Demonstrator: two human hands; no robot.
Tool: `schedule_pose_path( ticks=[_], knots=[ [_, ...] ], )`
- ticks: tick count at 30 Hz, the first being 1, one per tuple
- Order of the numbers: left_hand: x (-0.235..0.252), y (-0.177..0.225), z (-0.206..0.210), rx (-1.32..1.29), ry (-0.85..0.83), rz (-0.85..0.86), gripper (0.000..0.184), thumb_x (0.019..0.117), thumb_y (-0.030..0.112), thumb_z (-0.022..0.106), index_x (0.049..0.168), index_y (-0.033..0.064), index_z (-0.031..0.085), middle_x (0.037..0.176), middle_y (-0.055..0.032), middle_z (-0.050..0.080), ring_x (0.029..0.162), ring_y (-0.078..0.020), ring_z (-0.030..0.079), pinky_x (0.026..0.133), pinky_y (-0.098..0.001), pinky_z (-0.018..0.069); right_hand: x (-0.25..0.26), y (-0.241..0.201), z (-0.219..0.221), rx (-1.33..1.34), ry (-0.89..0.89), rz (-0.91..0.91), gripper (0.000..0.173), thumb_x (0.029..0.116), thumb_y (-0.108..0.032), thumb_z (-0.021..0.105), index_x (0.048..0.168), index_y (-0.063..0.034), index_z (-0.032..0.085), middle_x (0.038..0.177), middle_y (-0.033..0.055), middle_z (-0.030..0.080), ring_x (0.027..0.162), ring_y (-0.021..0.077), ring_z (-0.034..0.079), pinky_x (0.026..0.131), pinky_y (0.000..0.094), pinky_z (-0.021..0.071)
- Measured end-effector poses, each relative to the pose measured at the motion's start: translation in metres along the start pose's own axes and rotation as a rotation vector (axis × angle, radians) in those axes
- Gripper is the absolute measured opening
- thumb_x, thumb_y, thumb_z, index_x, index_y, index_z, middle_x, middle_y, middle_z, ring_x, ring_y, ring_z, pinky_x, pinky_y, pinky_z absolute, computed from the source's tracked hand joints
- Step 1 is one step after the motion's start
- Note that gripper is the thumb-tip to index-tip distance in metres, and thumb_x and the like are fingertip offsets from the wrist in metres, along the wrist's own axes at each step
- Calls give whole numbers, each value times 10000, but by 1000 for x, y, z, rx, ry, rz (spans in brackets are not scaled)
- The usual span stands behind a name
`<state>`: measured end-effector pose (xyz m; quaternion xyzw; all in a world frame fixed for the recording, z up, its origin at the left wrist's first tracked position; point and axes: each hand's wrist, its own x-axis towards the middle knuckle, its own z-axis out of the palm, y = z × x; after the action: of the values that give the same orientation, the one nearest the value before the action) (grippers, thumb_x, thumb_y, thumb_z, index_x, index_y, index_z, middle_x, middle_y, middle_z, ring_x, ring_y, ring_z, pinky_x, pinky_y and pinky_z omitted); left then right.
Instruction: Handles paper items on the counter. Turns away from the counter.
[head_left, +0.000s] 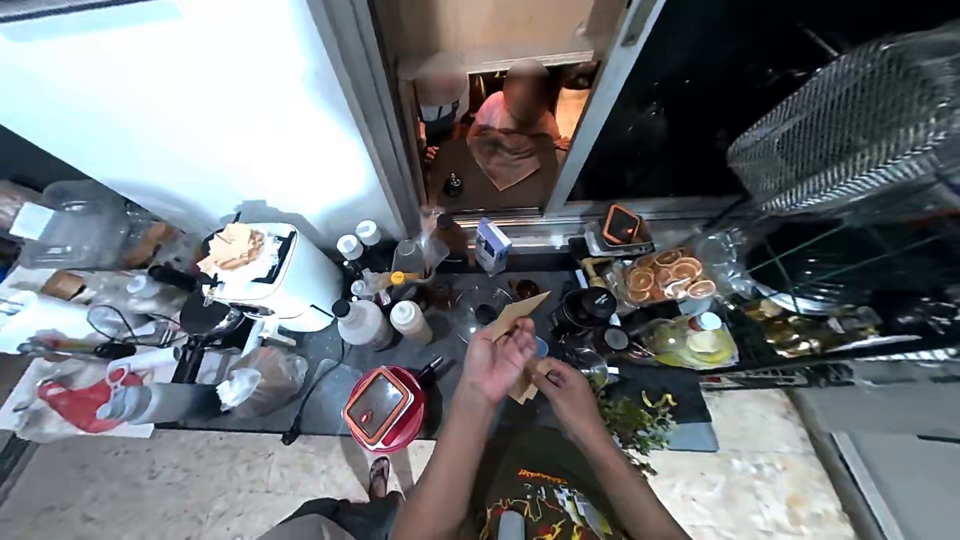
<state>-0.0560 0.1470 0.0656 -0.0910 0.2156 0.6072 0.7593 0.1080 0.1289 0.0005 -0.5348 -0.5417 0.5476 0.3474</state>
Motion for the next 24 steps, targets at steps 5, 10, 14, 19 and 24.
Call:
schedule_pose_path(
  ticks=[5, 10, 14, 19, 24],
  knots=[
    [6, -8, -4, 107, -32, -138, 423, 1101, 315, 310, 980, 63, 628, 880, -83, 679, 773, -165, 679, 735, -283, 581, -1, 4, -10, 3, 35, 20, 120, 938, -94, 662, 1024, -62, 738, 885, 37, 742, 795, 113, 702, 734, 305, 600],
    [13, -11, -8, 149, -56, -182, 449, 1105, 349, 286, 963, 86, 621, 845, -58, 655, 743, -156, 655, 713, -284, 571, 2, 8, -15, 0, 57, 19, 134, 924, -94, 672, 1033, -70, 745, 872, 29, 741, 783, 109, 697, 721, 308, 595],
    [13, -12, -10, 153, -95, -202, 464, 1105, 341, 276, 945, 79, 624, 841, -67, 656, 738, -167, 653, 721, -301, 572, 4, 11, -18, 11, 79, -3, 113, 929, -81, 686, 1023, -67, 747, 869, 28, 744, 778, 100, 696, 726, 292, 593],
    [14, -11, -14, 158, -140, -237, 442, 1105, 315, 302, 949, 72, 636, 858, -68, 669, 745, -157, 657, 732, -285, 571, 5, 11, -23, -16, 127, 23, 122, 929, -104, 700, 1033, -56, 741, 854, 35, 730, 765, 100, 682, 718, 303, 584],
    [16, -13, -16, 150, -152, -246, 391, 1104, 264, 341, 947, 68, 640, 847, -63, 665, 736, -144, 654, 714, -266, 569, 4, 8, -26, -16, 150, 28, 113, 955, -142, 695, 1023, -64, 740, 840, 24, 729, 757, 93, 682, 715, 299, 585]
  ],
)
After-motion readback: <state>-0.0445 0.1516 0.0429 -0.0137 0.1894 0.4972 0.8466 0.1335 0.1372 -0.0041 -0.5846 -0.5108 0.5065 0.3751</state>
